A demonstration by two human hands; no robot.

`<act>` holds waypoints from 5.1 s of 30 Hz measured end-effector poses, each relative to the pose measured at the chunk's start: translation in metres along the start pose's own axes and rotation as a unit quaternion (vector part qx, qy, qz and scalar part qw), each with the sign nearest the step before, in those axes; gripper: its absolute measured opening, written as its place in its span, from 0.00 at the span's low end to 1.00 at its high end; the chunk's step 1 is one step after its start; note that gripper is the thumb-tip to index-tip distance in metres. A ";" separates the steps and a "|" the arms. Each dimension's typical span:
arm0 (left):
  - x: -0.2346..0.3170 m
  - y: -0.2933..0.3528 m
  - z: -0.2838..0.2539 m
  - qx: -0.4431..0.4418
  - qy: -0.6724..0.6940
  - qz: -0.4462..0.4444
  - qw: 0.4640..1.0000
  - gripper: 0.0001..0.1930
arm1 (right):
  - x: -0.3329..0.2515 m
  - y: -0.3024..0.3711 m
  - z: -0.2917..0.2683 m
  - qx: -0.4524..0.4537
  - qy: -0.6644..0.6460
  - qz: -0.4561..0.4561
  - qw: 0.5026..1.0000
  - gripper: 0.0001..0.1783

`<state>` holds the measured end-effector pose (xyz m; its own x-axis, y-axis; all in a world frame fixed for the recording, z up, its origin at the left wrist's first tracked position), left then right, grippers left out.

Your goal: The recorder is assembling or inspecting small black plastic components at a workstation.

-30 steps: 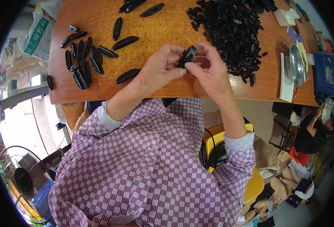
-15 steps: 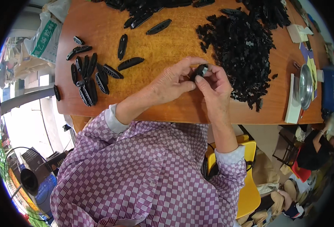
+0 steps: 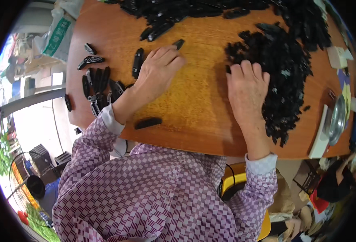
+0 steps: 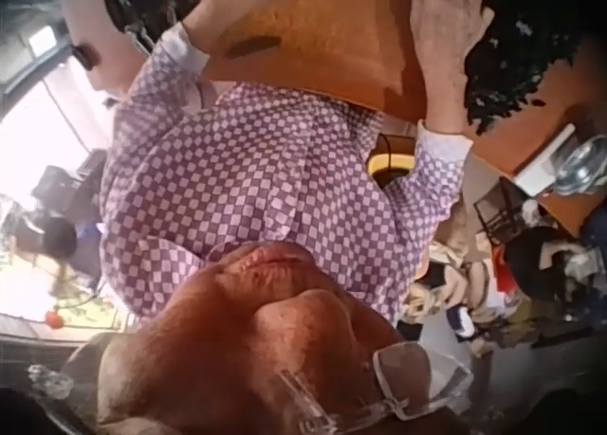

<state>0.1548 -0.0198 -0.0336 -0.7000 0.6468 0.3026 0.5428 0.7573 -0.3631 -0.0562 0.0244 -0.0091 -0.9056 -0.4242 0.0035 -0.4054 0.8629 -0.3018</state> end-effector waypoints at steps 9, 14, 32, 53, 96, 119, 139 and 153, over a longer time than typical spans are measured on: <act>-0.037 0.023 -0.052 -0.003 -0.061 -0.106 0.992 0.08 | 0.006 0.010 -0.009 0.095 -0.414 0.168 0.890 0.07; -0.063 -0.029 -0.027 0.079 -0.137 -0.084 0.984 0.07 | -0.008 0.029 -0.015 0.099 -0.851 0.293 0.425 0.09; 0.072 0.042 -0.021 -0.122 0.549 -0.340 0.754 0.25 | -0.068 0.077 -0.046 0.149 -0.738 0.290 0.590 0.06; 0.114 0.060 -0.014 -0.057 0.526 -0.262 0.807 0.28 | -0.095 0.080 -0.030 0.246 -0.733 0.307 0.555 0.02; -0.027 -0.002 -0.043 -0.077 0.197 -0.228 0.951 0.05 | -0.003 -0.004 -0.009 0.019 -0.019 0.043 0.999 0.12; -0.030 0.006 -0.041 -0.131 0.742 -0.288 0.591 0.09 | 0.022 -0.026 0.026 0.073 0.106 0.053 0.990 0.08; 0.057 0.095 -0.015 -0.190 0.799 -0.372 0.433 0.16 | 0.030 -0.057 0.048 0.035 0.076 -0.026 0.996 0.10; 0.061 0.093 -0.009 -0.191 0.817 -0.352 0.415 0.13 | -0.024 0.030 -0.009 -0.027 0.007 -0.060 0.998 0.09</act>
<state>0.1672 0.0912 -0.0408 0.3317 -0.7855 0.5225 0.7227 0.5675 0.3945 -0.0480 0.0630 -0.0096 -0.8512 -0.5224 0.0506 -0.5175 0.8194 -0.2465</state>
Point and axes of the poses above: each hand's wrist, its own y-axis away from the middle knuckle, its own z-axis out of the palm, x = y × z, the point moved 3 cm from there along -y, towards the middle knuckle, and after that the axes turned 10 degrees about -z, right-handed, at the moved point
